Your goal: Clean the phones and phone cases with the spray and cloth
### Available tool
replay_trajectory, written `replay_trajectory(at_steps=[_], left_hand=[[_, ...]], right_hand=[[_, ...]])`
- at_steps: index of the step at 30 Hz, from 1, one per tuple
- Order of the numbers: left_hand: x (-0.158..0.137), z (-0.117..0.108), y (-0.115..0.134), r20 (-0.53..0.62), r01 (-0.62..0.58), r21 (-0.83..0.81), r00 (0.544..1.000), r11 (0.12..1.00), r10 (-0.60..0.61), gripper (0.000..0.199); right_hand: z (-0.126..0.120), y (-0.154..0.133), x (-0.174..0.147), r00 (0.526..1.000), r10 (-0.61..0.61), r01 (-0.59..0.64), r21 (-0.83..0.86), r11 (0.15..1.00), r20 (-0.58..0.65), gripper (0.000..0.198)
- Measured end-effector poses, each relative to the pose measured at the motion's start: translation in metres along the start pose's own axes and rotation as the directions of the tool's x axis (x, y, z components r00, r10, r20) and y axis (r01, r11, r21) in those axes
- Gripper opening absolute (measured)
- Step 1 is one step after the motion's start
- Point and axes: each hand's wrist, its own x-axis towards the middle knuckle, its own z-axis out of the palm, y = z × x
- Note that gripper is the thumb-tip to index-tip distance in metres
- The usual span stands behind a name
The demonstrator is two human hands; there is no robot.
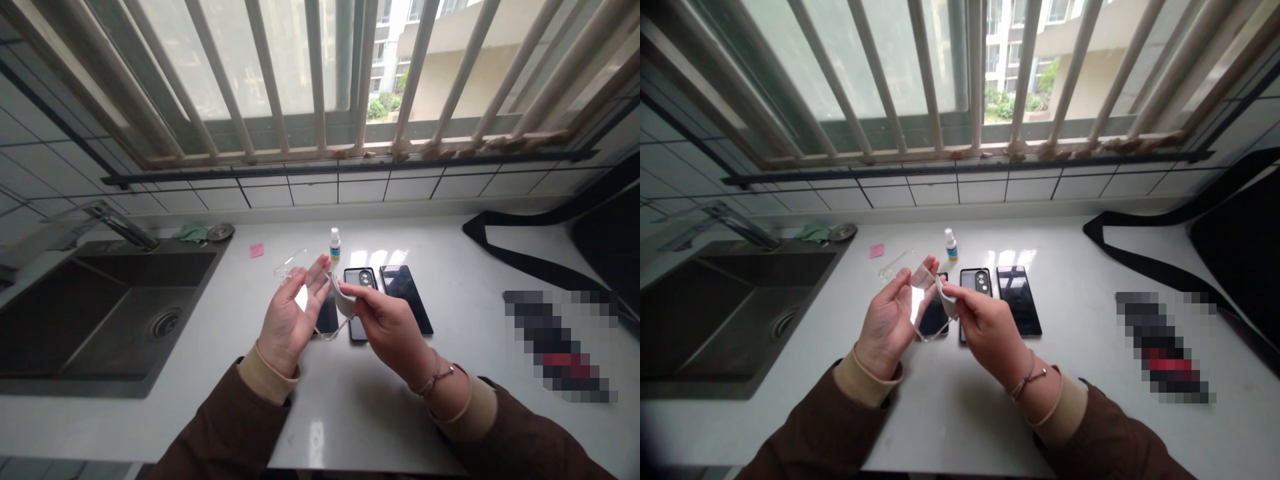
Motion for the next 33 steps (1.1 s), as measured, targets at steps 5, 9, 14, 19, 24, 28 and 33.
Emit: replay_trajectory(at_steps=[5, 9, 14, 19, 24, 28, 33], left_hand=[[-0.003, -0.001, -0.005, 0.027, -0.192, 0.019, 0.981, 0.981, 0.192, 0.015], [-0.006, 0.000, -0.006, 0.056, -0.362, 0.107, 0.932, 0.926, 0.358, 0.032], [-0.007, 0.000, -0.009, 0.118, -0.496, 0.208, 0.868, 0.843, 0.482, 0.042], [-0.001, -0.003, -0.011, 0.099, -0.581, 0.249, 0.811, 0.774, 0.577, 0.049], [0.010, -0.011, -0.005, -0.145, -0.490, 0.184, 0.843, 0.852, 0.517, 0.051], [0.010, -0.011, -0.004, -0.143, -0.167, 0.131, 0.972, 0.977, 0.185, 0.065], [-0.005, -0.003, -0.007, 0.075, 0.323, 0.238, 0.934, 0.916, -0.349, 0.078]], right_hand=[[0.008, 0.006, -0.001, 0.936, 0.345, -0.353, 0.238, 0.905, 0.075, 0.038], [0.010, 0.002, 0.003, 0.818, 0.513, -0.568, 0.508, 0.647, 0.260, 0.040], [0.013, 0.000, 0.004, 0.771, 0.534, -0.630, 0.538, 0.559, 0.348, 0.037], [0.012, 0.001, 0.002, 0.788, 0.474, -0.615, 0.472, 0.631, 0.394, 0.037], [0.002, -0.007, 0.004, 0.810, 0.419, -0.557, 0.313, 0.769, 0.411, 0.024], [-0.007, 0.000, 0.008, 0.896, 0.419, -0.444, 0.362, 0.820, 0.148, 0.029], [-0.019, 0.006, 0.011, 0.906, 0.182, -0.178, 0.046, 0.983, -0.382, 0.033]])
